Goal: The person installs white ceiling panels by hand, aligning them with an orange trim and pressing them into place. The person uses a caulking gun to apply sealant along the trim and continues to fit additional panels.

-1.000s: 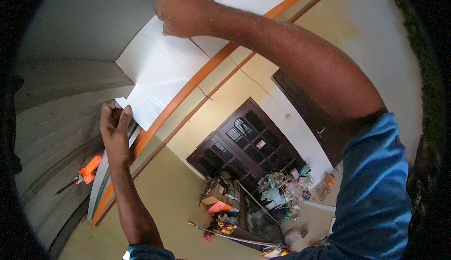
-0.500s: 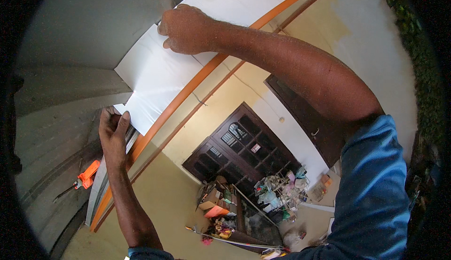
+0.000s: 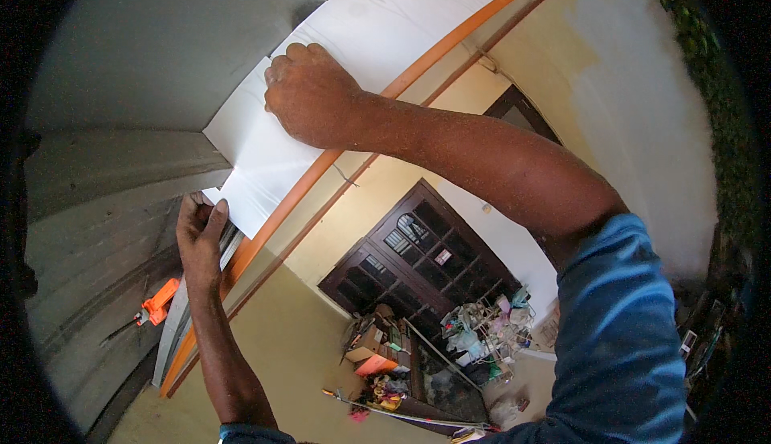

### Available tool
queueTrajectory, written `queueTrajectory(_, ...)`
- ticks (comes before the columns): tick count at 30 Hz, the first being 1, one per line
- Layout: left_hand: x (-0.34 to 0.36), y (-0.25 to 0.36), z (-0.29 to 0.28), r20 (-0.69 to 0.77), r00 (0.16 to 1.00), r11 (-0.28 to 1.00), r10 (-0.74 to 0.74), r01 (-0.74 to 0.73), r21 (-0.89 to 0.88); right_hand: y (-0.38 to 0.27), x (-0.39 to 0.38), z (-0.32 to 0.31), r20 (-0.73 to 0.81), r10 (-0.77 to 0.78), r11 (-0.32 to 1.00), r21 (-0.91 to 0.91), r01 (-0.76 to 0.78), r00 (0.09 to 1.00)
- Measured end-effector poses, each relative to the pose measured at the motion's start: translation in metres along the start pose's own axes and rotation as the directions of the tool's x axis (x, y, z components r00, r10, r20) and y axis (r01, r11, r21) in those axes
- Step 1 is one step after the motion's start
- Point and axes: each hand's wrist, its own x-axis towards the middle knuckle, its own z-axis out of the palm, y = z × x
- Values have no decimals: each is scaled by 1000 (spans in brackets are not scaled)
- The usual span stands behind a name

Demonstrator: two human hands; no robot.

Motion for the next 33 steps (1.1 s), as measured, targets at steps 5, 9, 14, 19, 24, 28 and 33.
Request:
queueTrajectory(5,2,0,-2,18,1000,1000,-7,7,-9,-9,-4,1,30,73,997,19,-73,997)
queueTrajectory(9,2,0,-2,27,999,1000,-17,17,-7,-14,-5,-3,41,122,990,73,-125,992)
queueTrajectory(14,1,0,-3,33,999,1000,4,-5,10,-21,-13,-7,-33,205,979,21,-205,978)
queueTrajectory(19,0,1,-7,48,999,1000,-24,23,15,-41,-13,-3,-215,340,940,64,-335,915)
queueTrajectory(24,1,-2,-8,45,998,999,-45,46,-25,-53,-15,3,-192,362,929,158,-335,912)
queueTrajectory(28,2,-6,-2,-6,999,992,-34,33,-125,-47,-16,4,-242,346,931,208,-300,906)
queueTrajectory(33,1,-5,2,-61,996,995,-72,68,-70,-45,-13,5,-284,385,898,334,-286,878)
